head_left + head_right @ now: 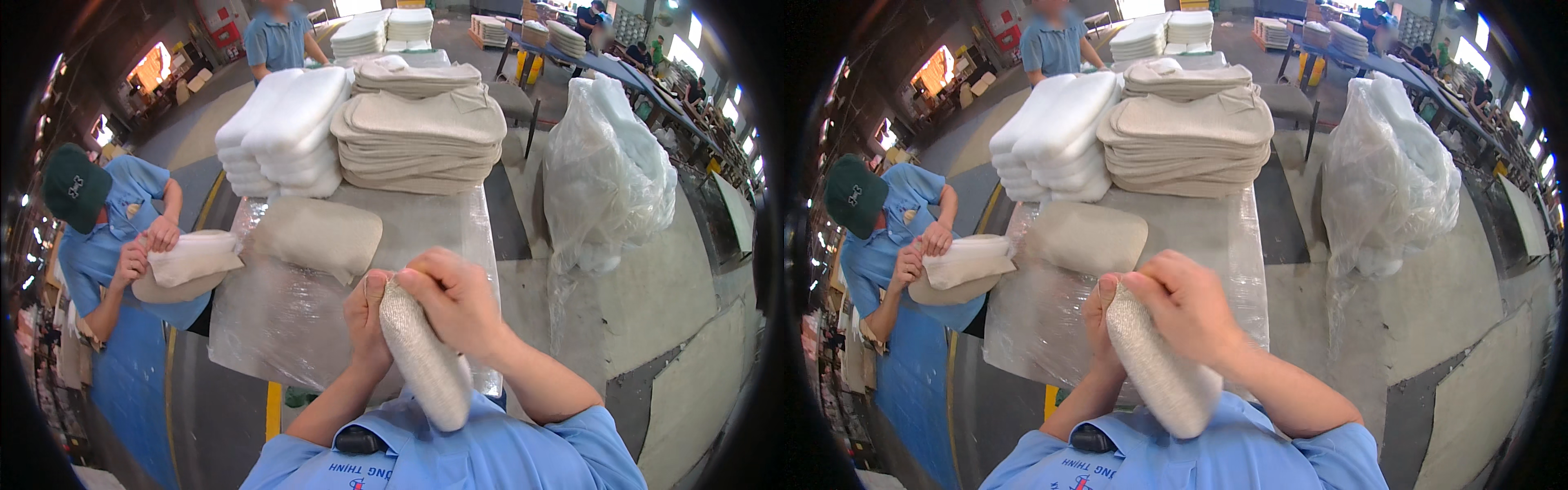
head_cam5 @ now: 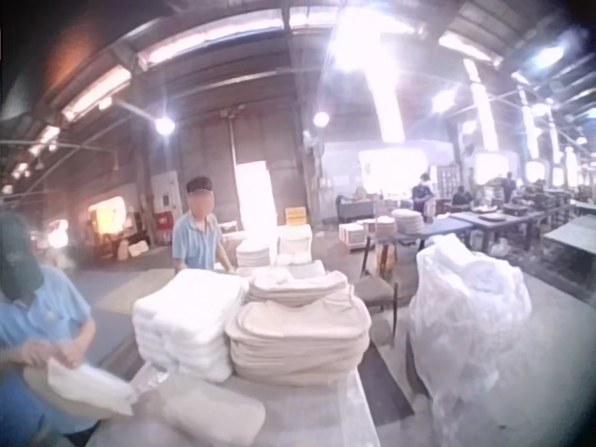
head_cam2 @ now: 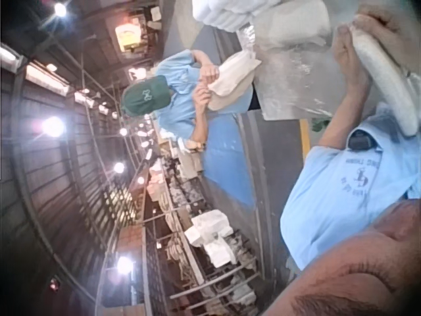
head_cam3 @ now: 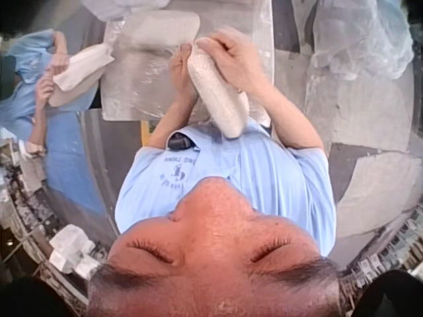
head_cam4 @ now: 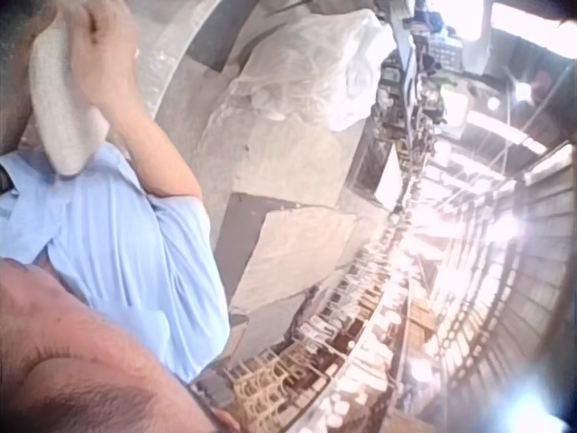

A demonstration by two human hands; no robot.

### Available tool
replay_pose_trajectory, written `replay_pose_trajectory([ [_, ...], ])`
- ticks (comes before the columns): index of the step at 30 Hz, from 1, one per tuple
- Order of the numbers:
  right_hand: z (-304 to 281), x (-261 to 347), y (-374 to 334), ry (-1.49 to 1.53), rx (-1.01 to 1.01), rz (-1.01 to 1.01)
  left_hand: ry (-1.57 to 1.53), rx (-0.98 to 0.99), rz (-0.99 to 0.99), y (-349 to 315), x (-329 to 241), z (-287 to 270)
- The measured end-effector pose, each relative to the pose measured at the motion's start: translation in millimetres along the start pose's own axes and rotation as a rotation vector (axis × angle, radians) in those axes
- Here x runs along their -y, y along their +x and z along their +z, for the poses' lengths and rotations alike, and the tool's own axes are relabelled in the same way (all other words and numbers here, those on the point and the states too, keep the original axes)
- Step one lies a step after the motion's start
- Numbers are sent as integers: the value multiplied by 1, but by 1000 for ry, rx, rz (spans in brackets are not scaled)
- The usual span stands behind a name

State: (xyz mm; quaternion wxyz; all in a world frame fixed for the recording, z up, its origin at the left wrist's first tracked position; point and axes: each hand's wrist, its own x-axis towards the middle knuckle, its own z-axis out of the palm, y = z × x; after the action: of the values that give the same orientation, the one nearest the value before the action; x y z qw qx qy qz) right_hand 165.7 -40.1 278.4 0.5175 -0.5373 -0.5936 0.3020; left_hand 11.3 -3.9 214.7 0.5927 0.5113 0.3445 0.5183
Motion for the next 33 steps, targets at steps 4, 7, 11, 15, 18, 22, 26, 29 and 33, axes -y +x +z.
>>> replay_pose_trajectory([
  [4,-40,-17,-27,66,-137,-143,153,-255,122,12,13,8],
  [7,-65,-15,-64,-95,-165,-235,202,-342,152,22,10,14],
  [11,-53,-48,-88,-123,-286,-220,25,-156,333,25,10,7],
  [15,-51,-55,-86,-55,-283,-186,477,-27,711,43,-24,19],
  [18,-41,-48,-75,-43,-239,-316,364,106,464,53,-27,18],
  [22,-27,-41,-75,46,-120,-408,72,43,285,80,-26,13],
  [26,0,-15,-72,149,-227,-403,-95,95,118,90,-37,24],
  [29,6,-20,-76,230,-227,-330,-172,129,-21,88,-33,26],
  [33,26,-37,-88,487,-287,-119,-161,202,-119,80,-10,33],
])
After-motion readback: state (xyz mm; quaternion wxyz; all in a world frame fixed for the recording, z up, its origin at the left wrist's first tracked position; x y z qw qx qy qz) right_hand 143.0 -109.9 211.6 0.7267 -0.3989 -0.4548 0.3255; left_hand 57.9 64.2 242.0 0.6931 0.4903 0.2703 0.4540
